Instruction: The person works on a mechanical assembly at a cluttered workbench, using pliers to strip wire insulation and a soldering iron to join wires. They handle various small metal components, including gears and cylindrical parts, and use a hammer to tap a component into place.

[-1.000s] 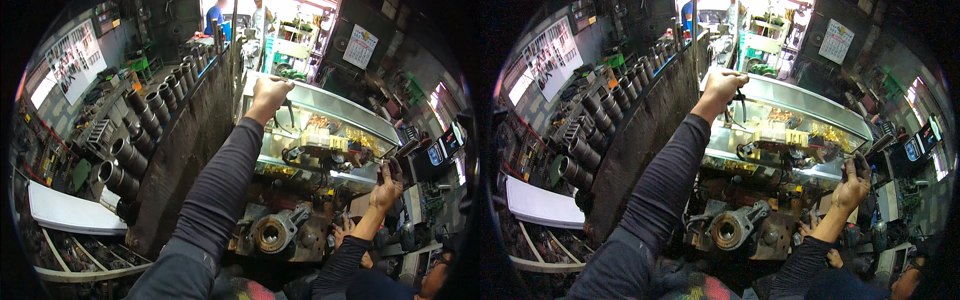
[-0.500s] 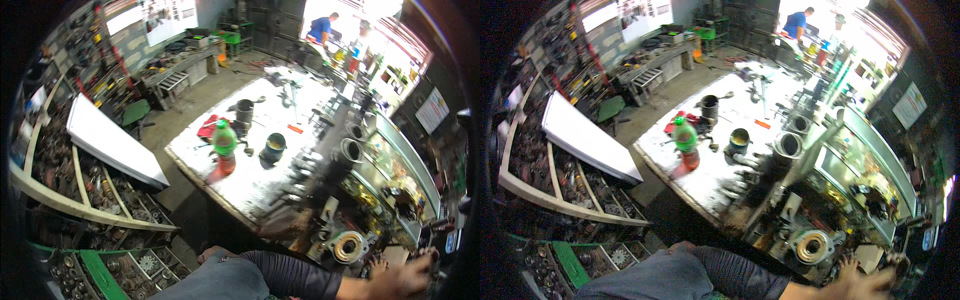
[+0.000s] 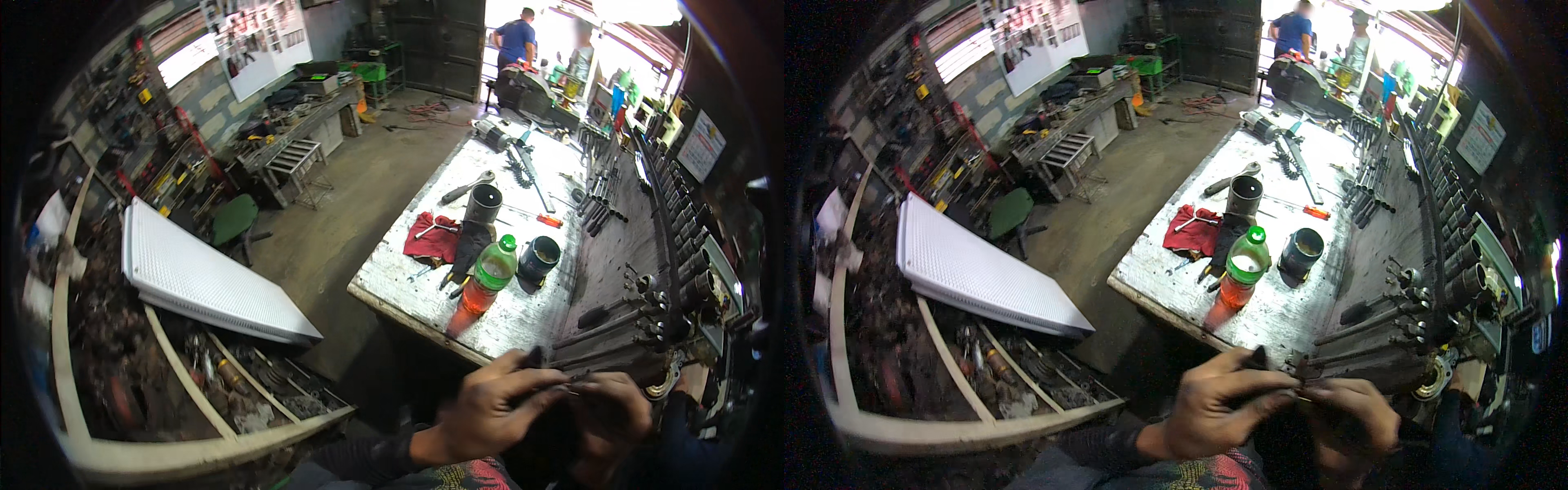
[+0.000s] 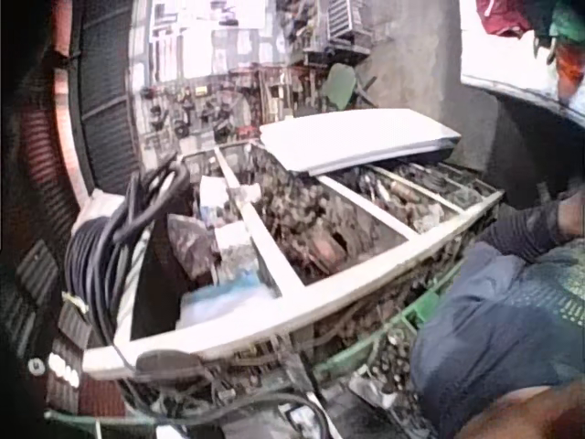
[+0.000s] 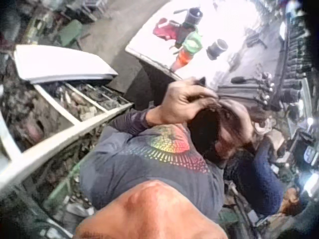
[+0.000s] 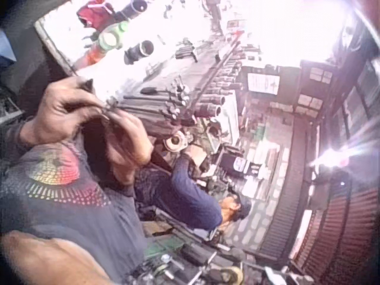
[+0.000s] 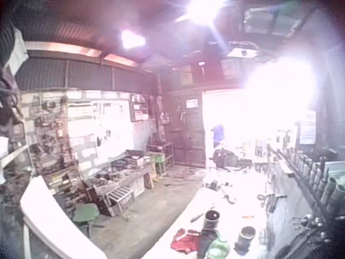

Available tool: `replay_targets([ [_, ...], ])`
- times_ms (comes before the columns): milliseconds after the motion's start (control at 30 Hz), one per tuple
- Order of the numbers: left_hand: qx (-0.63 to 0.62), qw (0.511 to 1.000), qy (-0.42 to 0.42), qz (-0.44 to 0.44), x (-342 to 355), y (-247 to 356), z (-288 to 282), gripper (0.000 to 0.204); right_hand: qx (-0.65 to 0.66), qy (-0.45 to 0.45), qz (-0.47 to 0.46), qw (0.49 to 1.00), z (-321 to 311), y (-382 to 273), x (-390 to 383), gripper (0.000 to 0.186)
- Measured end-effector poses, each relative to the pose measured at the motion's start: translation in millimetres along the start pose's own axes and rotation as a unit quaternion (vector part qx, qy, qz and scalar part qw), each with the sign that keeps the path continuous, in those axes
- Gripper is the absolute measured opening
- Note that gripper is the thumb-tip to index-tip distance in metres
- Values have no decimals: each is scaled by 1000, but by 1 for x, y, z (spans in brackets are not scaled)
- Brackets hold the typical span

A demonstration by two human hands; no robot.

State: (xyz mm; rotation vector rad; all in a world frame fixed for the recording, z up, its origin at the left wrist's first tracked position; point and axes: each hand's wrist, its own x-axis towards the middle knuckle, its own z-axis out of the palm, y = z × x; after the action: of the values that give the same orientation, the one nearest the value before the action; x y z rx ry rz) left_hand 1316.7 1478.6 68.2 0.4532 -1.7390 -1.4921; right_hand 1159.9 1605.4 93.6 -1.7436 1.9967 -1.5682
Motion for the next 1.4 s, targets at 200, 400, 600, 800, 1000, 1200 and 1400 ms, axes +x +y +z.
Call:
replay_targets([
  [200,78,993,72,-46,23,-52,-110,20,-7,-82,-49,995,134,5,76,25],
  [400,85,971,202,-101,71,-73,-210,15,133,-145,-5,981,258,21,164,25],
  [600,-44,956,273,-98,125,-107,-318,15,289,-172,72,939,386,28,237,17],
  [800,-38,966,225,-121,192,-156,-444,14,285,-117,96,947,510,34,309,19],
  [1000,9,981,155,-118,277,-173,-541,11,254,-92,140,953,581,28,391,19],
  [1200,-12,991,45,-124,380,-217,-574,10,152,-43,146,977,607,69,464,20],
  [1400,-16,995,-3,-100,518,-277,-584,9,263,46,268,926,630,143,551,19],
])
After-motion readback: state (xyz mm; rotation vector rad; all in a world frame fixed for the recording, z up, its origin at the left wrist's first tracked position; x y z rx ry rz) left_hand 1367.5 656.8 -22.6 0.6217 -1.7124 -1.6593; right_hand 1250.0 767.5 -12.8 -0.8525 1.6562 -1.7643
